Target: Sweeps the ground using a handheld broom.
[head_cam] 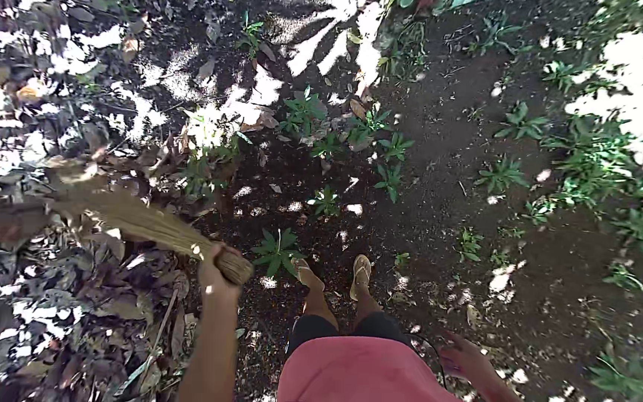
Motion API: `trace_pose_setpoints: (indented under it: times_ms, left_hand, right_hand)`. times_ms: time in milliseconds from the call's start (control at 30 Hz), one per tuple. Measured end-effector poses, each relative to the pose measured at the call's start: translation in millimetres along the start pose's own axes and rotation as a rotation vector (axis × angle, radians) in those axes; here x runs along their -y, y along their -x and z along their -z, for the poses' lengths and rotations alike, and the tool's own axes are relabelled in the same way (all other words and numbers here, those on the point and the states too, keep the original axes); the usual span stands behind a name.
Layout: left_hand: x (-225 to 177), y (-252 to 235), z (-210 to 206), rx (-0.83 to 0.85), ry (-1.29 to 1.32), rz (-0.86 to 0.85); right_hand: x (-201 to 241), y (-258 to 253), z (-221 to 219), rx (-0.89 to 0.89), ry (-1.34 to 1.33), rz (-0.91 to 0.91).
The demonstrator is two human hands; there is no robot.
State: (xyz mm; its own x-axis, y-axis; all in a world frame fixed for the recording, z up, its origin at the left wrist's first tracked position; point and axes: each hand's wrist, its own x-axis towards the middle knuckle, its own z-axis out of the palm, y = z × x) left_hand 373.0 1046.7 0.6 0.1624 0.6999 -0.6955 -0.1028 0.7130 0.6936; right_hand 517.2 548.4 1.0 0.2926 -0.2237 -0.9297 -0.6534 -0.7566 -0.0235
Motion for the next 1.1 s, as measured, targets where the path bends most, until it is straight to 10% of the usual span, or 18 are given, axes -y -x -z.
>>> trace_pose_setpoints:
  times_ms: [133, 300, 500, 667, 933, 1100]
  left_hand:
    - [41, 97, -31, 0.236, 0.094, 0.428]
    - [87, 78, -49, 0.361, 0.068, 0.847]
    - [55, -50, 29, -0.004, 0.008, 0.335]
    - [30, -45, 84, -0.234, -0.068, 0.050]
    - [71, 62, 62, -0.189, 0.092, 0.296]
    - [90, 40, -20, 0.197, 0.278, 0.632]
  right_hand:
    - [9, 8, 2, -0.020, -0.016, 0.069]
    - [16, 6, 1, -0.069, -0.032, 0.085]
    - [10, 10, -7, -0.046, -0.053, 0.065]
    - [17, 11, -20, 0.008, -0.060, 0.105]
    - [32, -1, -25, 0.050, -0.027, 0.171]
    - [72, 17, -46, 0.106, 0.017, 0.316]
